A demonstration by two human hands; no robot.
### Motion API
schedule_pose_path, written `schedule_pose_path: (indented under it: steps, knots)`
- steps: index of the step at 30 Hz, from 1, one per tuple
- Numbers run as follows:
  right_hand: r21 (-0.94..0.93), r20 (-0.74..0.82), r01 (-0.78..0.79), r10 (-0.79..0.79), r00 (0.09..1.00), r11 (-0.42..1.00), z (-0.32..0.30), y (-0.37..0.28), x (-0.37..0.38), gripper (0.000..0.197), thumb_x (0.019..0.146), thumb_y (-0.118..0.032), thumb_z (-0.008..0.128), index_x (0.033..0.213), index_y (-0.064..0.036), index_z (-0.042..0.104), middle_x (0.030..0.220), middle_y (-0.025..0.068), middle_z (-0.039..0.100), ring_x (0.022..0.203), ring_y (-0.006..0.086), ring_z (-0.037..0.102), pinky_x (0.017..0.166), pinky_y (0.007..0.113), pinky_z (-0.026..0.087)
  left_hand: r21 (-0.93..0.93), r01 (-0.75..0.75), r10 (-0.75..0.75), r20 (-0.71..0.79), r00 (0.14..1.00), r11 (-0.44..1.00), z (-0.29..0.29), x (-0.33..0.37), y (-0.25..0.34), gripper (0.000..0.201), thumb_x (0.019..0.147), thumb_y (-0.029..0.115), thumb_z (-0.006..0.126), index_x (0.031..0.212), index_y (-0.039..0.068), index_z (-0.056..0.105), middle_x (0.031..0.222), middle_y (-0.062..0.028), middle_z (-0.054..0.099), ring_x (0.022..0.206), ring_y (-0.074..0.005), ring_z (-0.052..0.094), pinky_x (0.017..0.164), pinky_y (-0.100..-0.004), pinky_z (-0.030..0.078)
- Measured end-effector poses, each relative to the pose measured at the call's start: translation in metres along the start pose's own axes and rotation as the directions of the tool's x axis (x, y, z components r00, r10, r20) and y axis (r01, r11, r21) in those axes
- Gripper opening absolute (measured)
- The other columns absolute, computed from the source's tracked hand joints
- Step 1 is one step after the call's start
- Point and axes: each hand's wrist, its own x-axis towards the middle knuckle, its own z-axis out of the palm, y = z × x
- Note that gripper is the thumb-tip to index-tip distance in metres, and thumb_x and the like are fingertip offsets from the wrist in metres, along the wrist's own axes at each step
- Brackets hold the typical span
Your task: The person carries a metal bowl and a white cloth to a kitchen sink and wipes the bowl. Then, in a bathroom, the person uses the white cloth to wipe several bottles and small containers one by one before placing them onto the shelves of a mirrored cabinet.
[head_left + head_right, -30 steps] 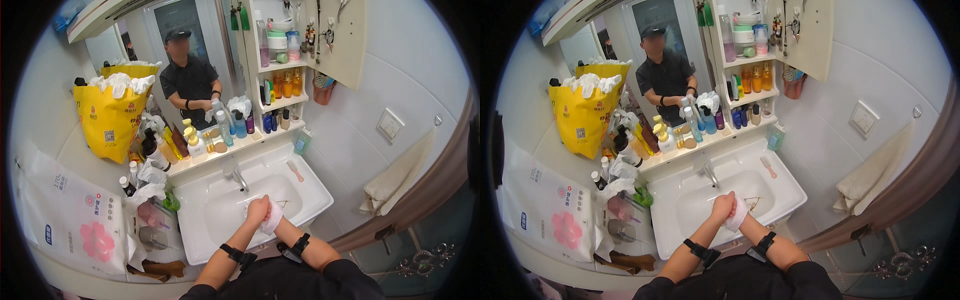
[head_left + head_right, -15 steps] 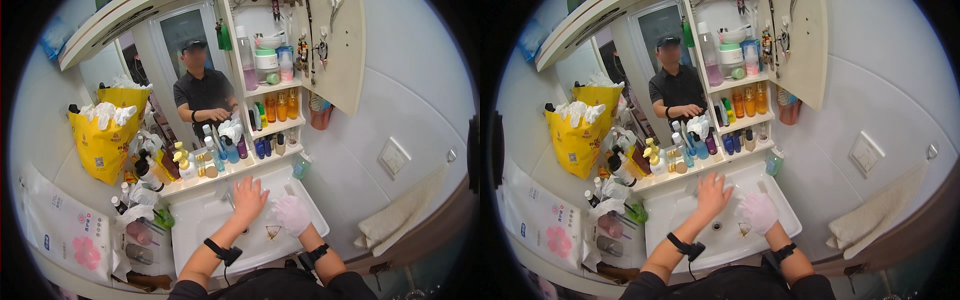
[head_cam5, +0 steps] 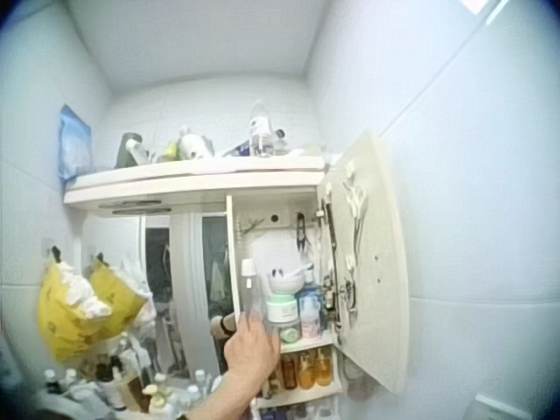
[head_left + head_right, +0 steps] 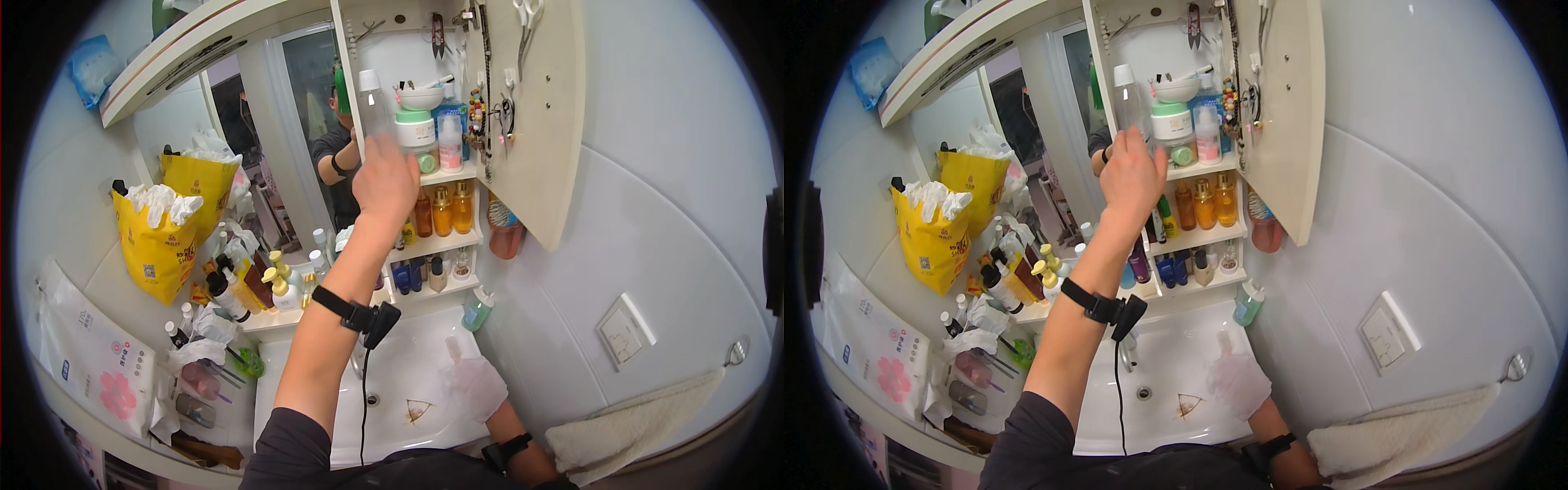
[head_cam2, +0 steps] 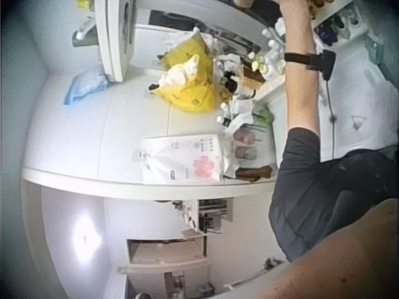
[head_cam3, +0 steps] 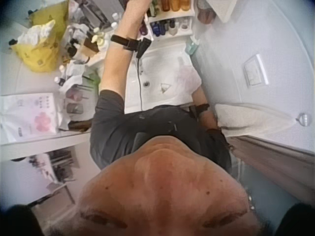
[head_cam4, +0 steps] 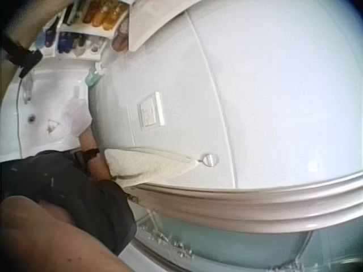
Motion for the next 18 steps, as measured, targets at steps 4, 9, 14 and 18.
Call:
schedule_pose_path:
  steps: [4, 9, 14, 18]
  knots:
    - [0.793, -0.116, -0.081, 0.28, 0.953, 0.604, -0.031, -0.001, -0.001, 0.009, 0.076, -0.011, 0.055, 0.07, -0.0068, 0.059, 0.06, 0.0089, 0.056, 0.056, 0.0218, 0.057, 0.056, 0.032, 0.048, 0.19, 0.156, -0.164, 0.026, 0.986, 0.969, 0.016, 0.02, 0.005, 0.043, 0.08, 0.027, 0.062, 0.105, -0.003, 0.043, 0.104, -0.0182, 0.049, 0.072, -0.0319, 0.063, 0.055, -0.0383, 0.053]
    - [0.615, -0.357, 0.152, 0.101, 0.929, 0.773, -0.015, 0.029, -0.006, 0.011, 0.078, -0.011, 0.053, 0.072, -0.0044, 0.06, 0.066, 0.0094, 0.059, 0.059, 0.023, 0.057, 0.057, 0.033, 0.047, 0.198, 0.181, -0.188, 0.017, 0.982, 0.963, 0.035, 0.029, 0.011, 0.046, 0.079, 0.028, 0.063, 0.105, -0.005, 0.043, 0.102, -0.0177, 0.051, 0.073, -0.0306, 0.064, 0.055, -0.0359, 0.054]
    - [0.829, -0.317, 0.123, 0.277, 0.907, 0.546, 0.017, 0.025, -0.013, 0.007, 0.075, -0.01, 0.057, 0.071, -0.004, 0.059, 0.067, 0.009, 0.058, 0.06, 0.0249, 0.056, 0.056, 0.034, 0.046, 0.277, 0.287, -0.305, 0.022, 0.952, 0.917, 0.058, 0.043, 0.005, 0.048, 0.079, 0.028, 0.064, 0.106, -0.006, 0.044, 0.101, -0.0181, 0.054, 0.074, -0.0303, 0.065, 0.057, -0.0362, 0.054]
    - [0.708, -0.448, 0.207, 0.203, 0.871, 0.675, -0.012, 0.018, -0.011, 0.005, 0.071, -0.011, 0.059, 0.073, -0.0059, 0.059, 0.066, 0.0081, 0.057, 0.063, 0.0265, 0.056, 0.057, 0.036, 0.045, 0.348, 0.287, -0.316, 0.027, 0.948, 0.892, 0.067, 0.05, -0.021, 0.055, 0.08, 0.03, 0.063, 0.112, -0.009, 0.043, 0.095, -0.0161, 0.057, 0.075, -0.0278, 0.066, 0.058, -0.0355, 0.055]
